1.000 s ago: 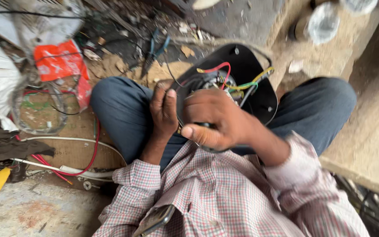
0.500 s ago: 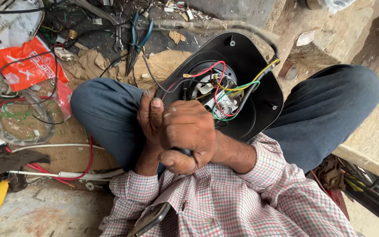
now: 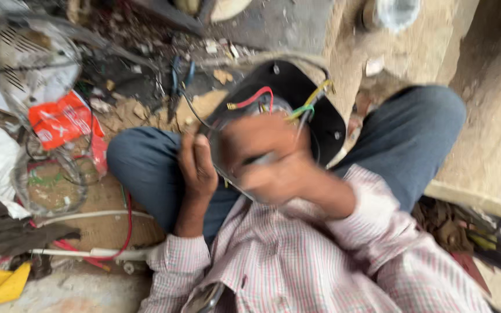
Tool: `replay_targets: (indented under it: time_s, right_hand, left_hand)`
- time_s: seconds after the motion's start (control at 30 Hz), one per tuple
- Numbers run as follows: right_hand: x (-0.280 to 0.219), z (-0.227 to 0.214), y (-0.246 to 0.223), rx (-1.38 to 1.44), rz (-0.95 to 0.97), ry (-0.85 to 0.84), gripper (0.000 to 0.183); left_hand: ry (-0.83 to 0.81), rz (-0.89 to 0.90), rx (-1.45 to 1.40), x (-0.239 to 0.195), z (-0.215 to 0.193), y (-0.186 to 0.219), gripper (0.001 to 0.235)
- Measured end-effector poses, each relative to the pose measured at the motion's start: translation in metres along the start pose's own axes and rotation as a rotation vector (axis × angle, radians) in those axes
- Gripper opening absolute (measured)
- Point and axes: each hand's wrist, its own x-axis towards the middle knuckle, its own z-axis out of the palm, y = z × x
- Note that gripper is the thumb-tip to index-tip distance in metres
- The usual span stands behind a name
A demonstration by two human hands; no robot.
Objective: The person disassembles a black cylindrical appliance, exposing internal wiring and components. They use pliers and a screwdriver to strip wire ends and adjust connections within the device while sitting on the floor.
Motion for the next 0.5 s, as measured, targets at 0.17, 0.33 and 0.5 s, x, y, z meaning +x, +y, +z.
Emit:
replay_targets:
  time_s: [0.17,0.33,0.5]
  right_hand:
    - [-0.024,-0.116,-0.034,-0.446,0.243,0.141,0.036]
    - [-0.043,-0.189,0.000,-0.797,0.413,0.067,0.031]
    - [-0.043,-0.222,0.060,-0.940,0.300,-0.051,0.027]
  left_hand:
    - [0.119,0.231,-0.083,0.028,-0.017,0.026,0.040]
    - [0.044,0.236,0.193,0.071,-0.027,0.104,0.025]
    - [-0.481,0.531,0.507,0.140,0.036,0.134,0.026]
